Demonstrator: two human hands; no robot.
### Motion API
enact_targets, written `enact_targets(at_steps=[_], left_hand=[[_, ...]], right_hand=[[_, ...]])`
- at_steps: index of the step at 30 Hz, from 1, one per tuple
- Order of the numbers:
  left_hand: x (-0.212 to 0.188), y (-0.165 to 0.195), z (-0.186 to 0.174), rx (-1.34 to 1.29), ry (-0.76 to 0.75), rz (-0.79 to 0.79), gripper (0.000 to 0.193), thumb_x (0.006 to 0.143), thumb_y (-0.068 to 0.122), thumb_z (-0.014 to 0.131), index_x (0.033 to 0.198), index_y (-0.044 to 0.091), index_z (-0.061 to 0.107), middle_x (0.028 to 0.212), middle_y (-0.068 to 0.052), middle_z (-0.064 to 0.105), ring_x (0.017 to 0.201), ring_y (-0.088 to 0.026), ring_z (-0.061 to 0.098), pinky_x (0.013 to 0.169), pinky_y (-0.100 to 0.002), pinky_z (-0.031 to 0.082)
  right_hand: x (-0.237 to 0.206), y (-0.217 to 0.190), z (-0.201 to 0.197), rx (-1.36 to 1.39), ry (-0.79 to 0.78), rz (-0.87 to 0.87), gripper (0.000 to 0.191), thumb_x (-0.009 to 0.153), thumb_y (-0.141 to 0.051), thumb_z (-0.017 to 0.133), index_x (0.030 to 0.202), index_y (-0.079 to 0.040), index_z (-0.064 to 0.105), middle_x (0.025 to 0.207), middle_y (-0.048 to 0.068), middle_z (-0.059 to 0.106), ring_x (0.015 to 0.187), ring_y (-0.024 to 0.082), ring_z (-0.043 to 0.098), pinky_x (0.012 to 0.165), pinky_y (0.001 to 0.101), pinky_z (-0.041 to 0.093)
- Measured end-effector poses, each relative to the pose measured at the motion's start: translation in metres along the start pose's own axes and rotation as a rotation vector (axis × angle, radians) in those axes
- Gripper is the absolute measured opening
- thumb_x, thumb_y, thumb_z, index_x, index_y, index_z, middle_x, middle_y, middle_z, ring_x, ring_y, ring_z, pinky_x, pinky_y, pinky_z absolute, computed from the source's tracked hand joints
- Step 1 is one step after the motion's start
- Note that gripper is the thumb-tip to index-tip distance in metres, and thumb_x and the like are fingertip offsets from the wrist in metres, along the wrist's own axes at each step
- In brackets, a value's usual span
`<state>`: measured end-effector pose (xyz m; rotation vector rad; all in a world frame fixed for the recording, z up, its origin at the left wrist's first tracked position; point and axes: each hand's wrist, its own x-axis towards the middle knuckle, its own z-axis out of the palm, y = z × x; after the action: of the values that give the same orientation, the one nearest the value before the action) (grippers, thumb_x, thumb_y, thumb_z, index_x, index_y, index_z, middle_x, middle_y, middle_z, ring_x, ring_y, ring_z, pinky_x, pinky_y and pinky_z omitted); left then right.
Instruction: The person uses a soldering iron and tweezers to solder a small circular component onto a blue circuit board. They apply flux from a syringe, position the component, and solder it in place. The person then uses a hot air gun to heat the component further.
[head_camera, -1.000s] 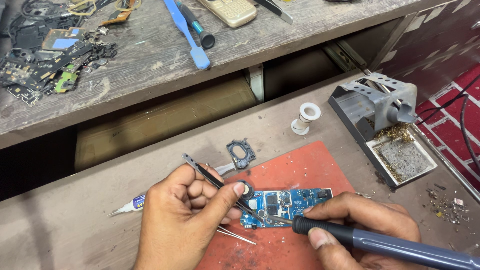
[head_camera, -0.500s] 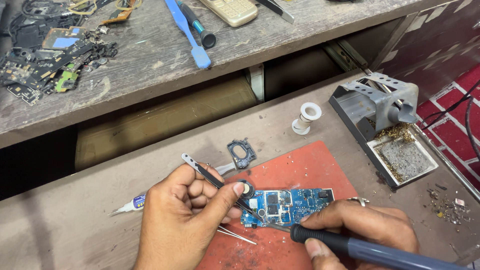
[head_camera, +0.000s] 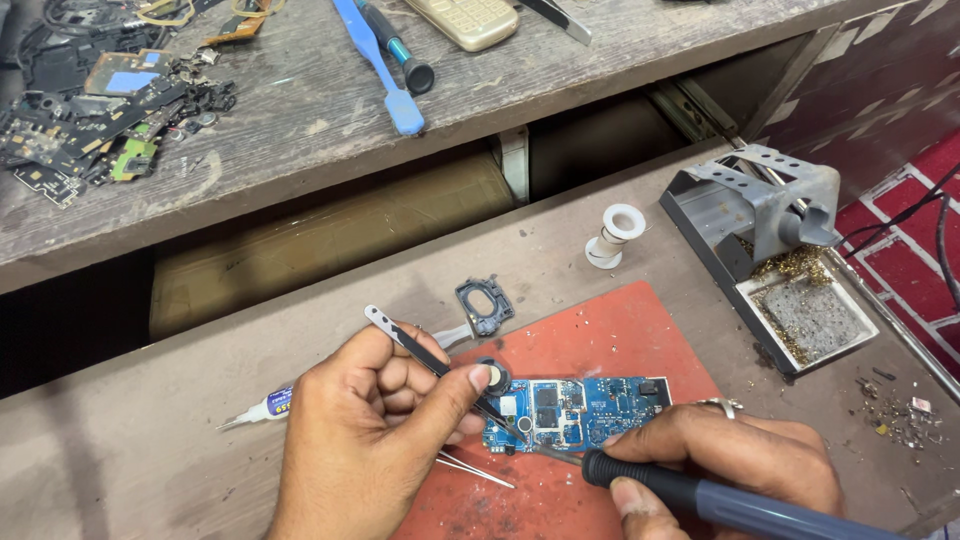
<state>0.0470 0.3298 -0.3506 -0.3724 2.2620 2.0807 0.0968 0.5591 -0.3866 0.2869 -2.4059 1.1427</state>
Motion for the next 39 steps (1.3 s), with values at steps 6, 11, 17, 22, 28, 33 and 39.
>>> enact_targets(at_steps=[6,11,17,22,28,33,39], left_hand=[[0.0,-0.006,0.003,-0.004,-0.011,0.004,0.018,0.078,0.001,0.076,0.091,0.0,0.065,0.06,-0.01,0.075,0.056,-0.013,0.076,0.049,-0.027,0.063],[0.002,-0.008,0.005,-0.008,-0.023,0.022,0.017,0.079,0.001,0.076,0.091,0.0,0.064,0.061,-0.01,0.075,0.057,-0.013,0.076,0.05,-0.027,0.063],[0.001,-0.01,0.007,-0.011,-0.025,0.026,0.017,0.079,0.001,0.076,0.091,0.0,0.064,0.06,-0.01,0.075,0.056,-0.014,0.076,0.05,-0.027,0.063],[0.002,-0.008,0.008,-0.015,-0.026,0.02,0.018,0.079,0.001,0.076,0.091,-0.001,0.063,0.06,-0.01,0.075,0.056,-0.014,0.076,0.05,-0.027,0.063],[0.0,-0.014,0.006,-0.041,-0.044,0.048,0.018,0.079,0.0,0.076,0.092,0.0,0.063,0.06,-0.009,0.074,0.057,-0.013,0.076,0.051,-0.026,0.063],[0.001,-0.041,0.022,-0.064,-0.052,0.048,0.017,0.08,0.0,0.076,0.09,-0.001,0.063,0.061,-0.008,0.073,0.057,-0.013,0.075,0.051,-0.026,0.062],[-0.011,-0.019,-0.028,-0.058,-0.057,0.051,0.016,0.08,0.001,0.076,0.088,0.0,0.062,0.06,-0.007,0.072,0.056,-0.011,0.075,0.049,-0.025,0.062]], right_hand=[[-0.011,0.004,0.003,-0.072,0.097,0.021,0.024,0.056,-0.013,0.08,0.079,-0.013,0.074,0.076,0.001,0.069,0.078,0.017,0.061,0.079,0.0307,0.05],[-0.009,0.009,0.001,-0.024,0.059,0.01,0.022,0.06,-0.016,0.082,0.081,-0.016,0.076,0.077,-0.002,0.07,0.077,0.012,0.062,0.078,0.0277,0.05],[0.001,0.007,-0.005,0.02,-0.012,0.039,0.022,0.06,-0.018,0.085,0.081,-0.018,0.078,0.074,-0.004,0.071,0.071,0.009,0.065,0.07,0.0242,0.052],[-0.004,0.003,0.001,-0.073,0.098,0.009,0.024,0.057,-0.014,0.081,0.08,-0.014,0.075,0.076,0.0,0.071,0.081,0.016,0.061,0.081,0.0298,0.05],[-0.012,0.005,0.002,-0.043,0.084,0.033,0.023,0.059,-0.014,0.081,0.081,-0.014,0.075,0.077,0.0,0.07,0.08,0.014,0.061,0.079,0.0282,0.051],[-0.015,0.026,0.003,0.023,0.031,0.031,0.021,0.062,-0.017,0.081,0.081,-0.013,0.076,0.076,0.0,0.071,0.074,0.012,0.065,0.074,0.0253,0.052],[-0.018,0.003,0.005,0.048,-0.112,0.051,0.02,0.062,-0.02,0.082,0.081,-0.014,0.079,0.073,0.0,0.072,0.066,0.008,0.07,0.063,0.0212,0.055]])
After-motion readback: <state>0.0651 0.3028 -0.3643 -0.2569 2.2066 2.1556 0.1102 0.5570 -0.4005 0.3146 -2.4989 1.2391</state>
